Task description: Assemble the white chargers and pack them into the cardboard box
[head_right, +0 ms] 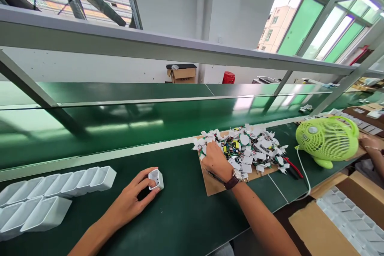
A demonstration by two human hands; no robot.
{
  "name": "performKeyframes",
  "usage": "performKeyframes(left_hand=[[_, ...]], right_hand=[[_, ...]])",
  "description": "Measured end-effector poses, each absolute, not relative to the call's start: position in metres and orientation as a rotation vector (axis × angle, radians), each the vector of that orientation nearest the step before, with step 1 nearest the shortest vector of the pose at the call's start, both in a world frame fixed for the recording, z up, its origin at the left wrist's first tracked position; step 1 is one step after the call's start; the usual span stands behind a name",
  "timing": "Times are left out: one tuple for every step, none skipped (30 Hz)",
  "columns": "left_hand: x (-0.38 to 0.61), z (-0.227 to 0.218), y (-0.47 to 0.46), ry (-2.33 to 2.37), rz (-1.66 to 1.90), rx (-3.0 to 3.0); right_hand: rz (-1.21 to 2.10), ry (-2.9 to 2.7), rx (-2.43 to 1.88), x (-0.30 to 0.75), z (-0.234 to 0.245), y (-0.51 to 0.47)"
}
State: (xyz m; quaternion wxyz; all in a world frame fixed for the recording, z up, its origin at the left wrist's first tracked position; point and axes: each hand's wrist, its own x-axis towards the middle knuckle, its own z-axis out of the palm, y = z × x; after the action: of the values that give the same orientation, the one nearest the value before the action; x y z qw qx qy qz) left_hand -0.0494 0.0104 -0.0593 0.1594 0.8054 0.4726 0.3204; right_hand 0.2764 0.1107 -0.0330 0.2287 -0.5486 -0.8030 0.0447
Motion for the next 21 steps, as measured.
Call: performKeyframes(left_hand=[[-0.049,-0.06,0.011,1.349,0.938,2.31],[-0.049,-0.061,0.011,1.346,0.961,2.32],[-0.049,-0.062,0.011,1.344,0.98,2.326],[-0.049,-0.063,0.011,1.344,0.995,2.329],[-0.049,-0.064,0.011,1.347,1.007,2.328],[-0.049,-0.065,0.012,1.352,1.014,2.323],[-0.049,-0.066,0.012,1.358,1.024,2.318],[-0.049,-0.067,0.012,1.365,1.033,2.314],[-0.05,-0.068,0.012,1.372,1.041,2.312],[-0.051,-0.07,0.013,1.377,1.046,2.315],[-0.053,-0.071,0.013,1.382,1.05,2.319],[-0.054,-0.072,0.014,1.389,1.054,2.324],[-0.056,-0.072,0.015,1.4,1.058,2.328],[-0.058,-0.073,0.016,1.417,1.062,2.327],[-0.06,-0.073,0.017,1.435,1.065,2.322],[-0.062,-0.072,0.018,1.455,1.069,2.314],[-0.063,-0.072,0.019,1.471,1.073,2.304],[-0.064,-0.071,0.02,1.483,1.075,2.294],[-0.065,-0.071,0.02,1.49,1.076,2.283],[-0.066,-0.07,0.02,1.493,1.075,2.273],[-0.066,-0.07,0.02,1.494,1.071,2.263]], right_hand=[[0.136,-2.185,-1.504,0.278,-0.03,0.11],[0.135,-2.165,-1.496,0.279,-0.026,0.11],[0.171,-2.125,-1.479,0.279,-0.021,0.109],[0.243,-2.07,-1.454,0.278,-0.016,0.108],[0.334,-2.01,-1.42,0.276,-0.011,0.106],[0.465,-1.951,-1.374,0.274,-0.006,0.104],[0.638,-1.896,-1.314,0.27,-0.002,0.102],[0.828,-1.857,-1.254,0.266,0.001,0.1],[1.0,-1.843,-1.205,0.261,0.003,0.097],[1.129,-1.86,-1.177,0.257,0.004,0.095],[1.23,-1.883,-1.167,0.252,0.004,0.093],[1.283,-1.925,-1.177,0.248,0.004,0.091],[1.281,-1.99,-1.2,0.244,0.003,0.091],[1.263,-2.059,-1.218,0.239,0.003,0.092],[1.249,-2.127,-1.225,0.234,0.002,0.093],[1.238,-2.197,-1.229,0.229,0.002,0.096],[1.222,-2.264,-1.232,0.223,0.001,0.1],[1.195,-2.325,-1.239,0.217,0.001,0.104],[1.155,-2.382,-1.25,0.21,0.002,0.107],[1.1,-2.43,-1.264,0.203,0.002,0.11],[1.033,-2.47,-1.278,0.197,0.002,0.111]])
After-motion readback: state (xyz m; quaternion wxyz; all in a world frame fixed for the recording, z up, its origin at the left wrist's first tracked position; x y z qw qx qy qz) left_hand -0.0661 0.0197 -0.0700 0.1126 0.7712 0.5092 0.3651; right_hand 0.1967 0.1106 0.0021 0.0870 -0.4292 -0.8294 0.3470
